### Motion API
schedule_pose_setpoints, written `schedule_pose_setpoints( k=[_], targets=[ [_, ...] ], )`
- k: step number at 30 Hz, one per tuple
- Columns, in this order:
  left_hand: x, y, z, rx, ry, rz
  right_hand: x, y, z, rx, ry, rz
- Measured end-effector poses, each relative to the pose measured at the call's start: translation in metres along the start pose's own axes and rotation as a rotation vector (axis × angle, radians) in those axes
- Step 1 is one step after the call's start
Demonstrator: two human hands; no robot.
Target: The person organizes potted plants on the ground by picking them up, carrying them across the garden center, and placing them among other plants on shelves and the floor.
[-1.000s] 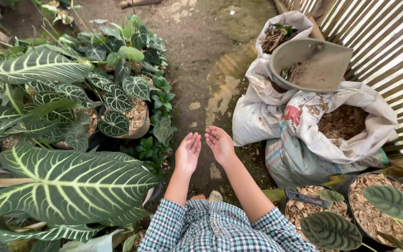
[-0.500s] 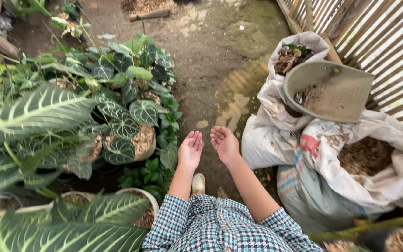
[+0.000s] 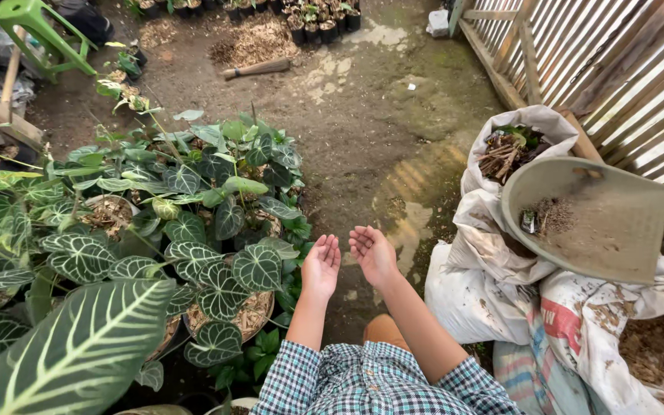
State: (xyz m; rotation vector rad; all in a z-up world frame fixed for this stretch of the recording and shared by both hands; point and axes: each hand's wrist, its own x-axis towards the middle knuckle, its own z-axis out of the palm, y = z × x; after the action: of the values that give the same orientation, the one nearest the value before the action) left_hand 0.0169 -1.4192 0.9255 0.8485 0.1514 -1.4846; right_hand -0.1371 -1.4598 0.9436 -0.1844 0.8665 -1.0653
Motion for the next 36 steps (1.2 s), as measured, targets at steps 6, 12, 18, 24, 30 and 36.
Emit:
schedule_pose_setpoints(
  k=[6,12,18,24,30,36],
  targets=[
    [0.084,-0.011,0.017,-0.027,0.044,-0.053,0.079,-0.027,0.001,-0.002,0.077,0.051],
    [0.162,-0.012,0.084,-0.079,-0.010,0.010,0.156,-0.093,0.035,0.070,-0.061,0.061],
    [0.213,0.004,0.165,-0.095,-0.062,0.071,0.234,-0.180,0.072,0.025,-0.108,-0.015],
    [0.275,0.025,0.173,-0.152,0.022,0.085,0.294,-0.181,0.085,-0.026,-0.074,0.093],
    [0.352,0.057,0.186,-0.160,0.010,0.059,0.370,-0.188,0.116,0.001,-0.081,0.033],
    [0.431,0.132,0.239,-0.134,-0.011,0.093,0.450,-0.194,0.196,-0.018,-0.061,0.063]
  ],
)
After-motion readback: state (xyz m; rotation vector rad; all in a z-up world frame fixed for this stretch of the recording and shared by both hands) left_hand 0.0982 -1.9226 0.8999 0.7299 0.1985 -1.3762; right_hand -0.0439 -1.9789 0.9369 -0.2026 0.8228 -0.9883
